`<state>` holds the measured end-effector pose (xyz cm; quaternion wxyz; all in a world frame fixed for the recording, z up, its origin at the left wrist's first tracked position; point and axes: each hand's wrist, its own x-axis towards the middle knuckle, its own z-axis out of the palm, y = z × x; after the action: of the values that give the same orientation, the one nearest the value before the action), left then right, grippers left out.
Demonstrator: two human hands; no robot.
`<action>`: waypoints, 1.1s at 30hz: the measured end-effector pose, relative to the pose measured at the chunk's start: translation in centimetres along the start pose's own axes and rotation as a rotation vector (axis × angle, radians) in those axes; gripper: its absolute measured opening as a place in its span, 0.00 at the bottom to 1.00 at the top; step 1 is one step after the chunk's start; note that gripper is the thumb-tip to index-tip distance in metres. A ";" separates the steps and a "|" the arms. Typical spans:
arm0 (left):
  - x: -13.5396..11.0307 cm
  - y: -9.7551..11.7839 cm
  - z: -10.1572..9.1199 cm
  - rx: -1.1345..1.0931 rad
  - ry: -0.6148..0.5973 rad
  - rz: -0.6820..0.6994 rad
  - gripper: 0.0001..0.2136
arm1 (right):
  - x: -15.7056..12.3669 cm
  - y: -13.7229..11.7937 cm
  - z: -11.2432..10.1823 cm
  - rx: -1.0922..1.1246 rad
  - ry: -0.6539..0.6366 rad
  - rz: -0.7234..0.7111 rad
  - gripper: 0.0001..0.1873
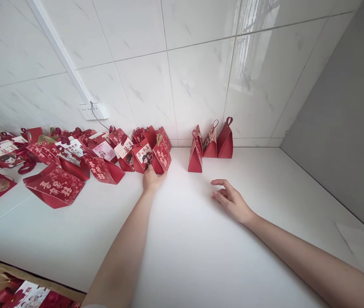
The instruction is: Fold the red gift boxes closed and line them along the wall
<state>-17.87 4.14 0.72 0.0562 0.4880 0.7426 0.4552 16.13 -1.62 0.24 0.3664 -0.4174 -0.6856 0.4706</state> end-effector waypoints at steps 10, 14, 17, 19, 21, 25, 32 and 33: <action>-1.0 0.9 0.2 -0.537 -0.019 -0.074 0.25 | 0.2 0.3 -0.1 -0.010 -0.004 -0.053 0.18; -3.7 3.4 0.1 -0.503 -0.121 0.177 0.25 | 0.2 0.4 0.1 0.017 0.072 -0.152 0.20; -6.0 5.7 0.5 -0.402 -0.370 0.492 0.25 | 0.2 -0.3 -0.3 0.088 0.259 -0.327 0.29; -7.4 7.1 1.1 -0.334 -0.570 0.621 0.25 | 0.2 -1.2 -1.2 0.124 0.392 -0.400 0.33; -8.6 8.2 1.7 -0.256 -0.732 0.651 0.25 | 0.4 -2.0 -2.2 0.107 0.487 -0.399 0.35; -9.2 8.7 2.5 -0.179 -0.816 0.598 0.28 | 0.8 -2.9 -3.8 -0.012 0.547 -0.376 0.29; -7.8 7.5 3.6 -0.370 -0.927 0.418 0.30 | 1.2 -5.1 -7.4 -0.210 0.227 -0.478 0.18; -7.7 7.5 3.6 -0.374 -0.934 0.413 0.31 | 1.0 -5.7 -8.1 -0.263 0.151 -0.486 0.17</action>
<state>-6.95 1.22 1.33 0.3753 0.7557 0.4338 0.3159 21.70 0.90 8.09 0.4610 -0.3186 -0.7916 0.2436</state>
